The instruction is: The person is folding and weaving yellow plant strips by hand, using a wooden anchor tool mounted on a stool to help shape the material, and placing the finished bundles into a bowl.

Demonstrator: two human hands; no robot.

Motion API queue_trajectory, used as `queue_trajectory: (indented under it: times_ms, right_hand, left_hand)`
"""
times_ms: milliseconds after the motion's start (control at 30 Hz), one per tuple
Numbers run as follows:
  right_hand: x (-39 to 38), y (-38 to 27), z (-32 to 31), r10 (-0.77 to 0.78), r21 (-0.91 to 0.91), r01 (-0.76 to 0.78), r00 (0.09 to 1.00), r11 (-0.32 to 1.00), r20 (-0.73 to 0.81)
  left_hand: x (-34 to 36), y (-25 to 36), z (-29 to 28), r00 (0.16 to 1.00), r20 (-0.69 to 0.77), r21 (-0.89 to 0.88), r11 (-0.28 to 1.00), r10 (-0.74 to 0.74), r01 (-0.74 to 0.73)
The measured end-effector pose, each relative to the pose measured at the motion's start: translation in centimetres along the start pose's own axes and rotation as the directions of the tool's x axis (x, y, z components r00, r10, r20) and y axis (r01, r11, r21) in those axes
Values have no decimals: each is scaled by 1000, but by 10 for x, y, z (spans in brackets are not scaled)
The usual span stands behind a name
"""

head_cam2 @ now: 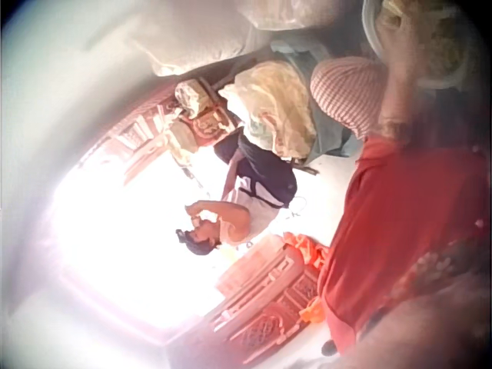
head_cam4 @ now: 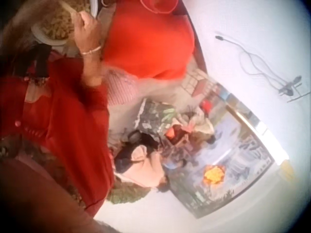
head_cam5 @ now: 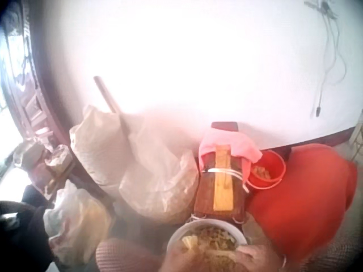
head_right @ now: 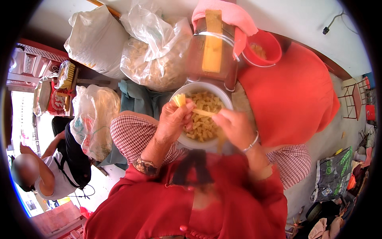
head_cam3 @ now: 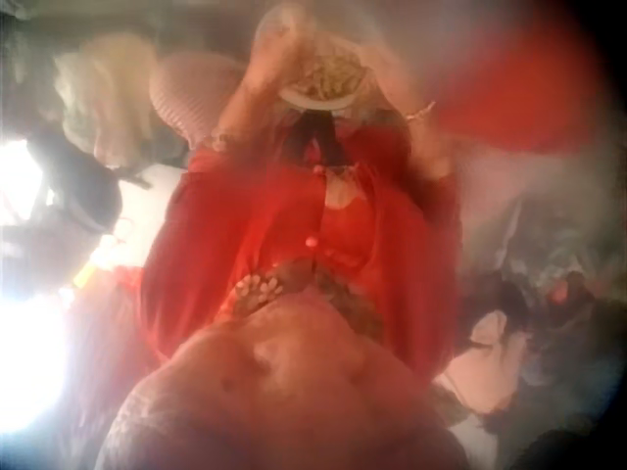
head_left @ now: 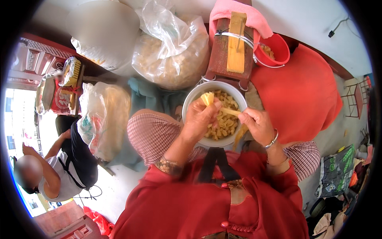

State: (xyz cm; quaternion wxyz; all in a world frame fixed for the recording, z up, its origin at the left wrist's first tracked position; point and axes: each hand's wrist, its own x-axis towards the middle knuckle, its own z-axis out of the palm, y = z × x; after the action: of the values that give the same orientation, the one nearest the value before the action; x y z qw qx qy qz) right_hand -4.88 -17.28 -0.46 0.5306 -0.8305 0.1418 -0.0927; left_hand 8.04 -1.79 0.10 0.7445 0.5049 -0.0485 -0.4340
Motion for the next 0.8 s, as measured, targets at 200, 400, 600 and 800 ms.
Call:
queue_trajectory:
  times_ms: [200,400,600,800]
  right_hand:
    - [78,-38,-58,-117,-230,88,987,969,-113]
    - [123,-36,-85,-361,-632,152,907,760,-216]
    - [122,46,-62,-286,-577,61,907,814,-308]
    - [28,17,-24,8,-64,-26,964,998,-268]
  left_hand:
    - [67,59,42,972,20,161,958,236,-236]
    - [116,89,66,863,96,432,760,497,-486]
    - [145,59,34,718,66,913,249,693,-324]
    - [39,26,4,959,-76,740,660,272,-129]
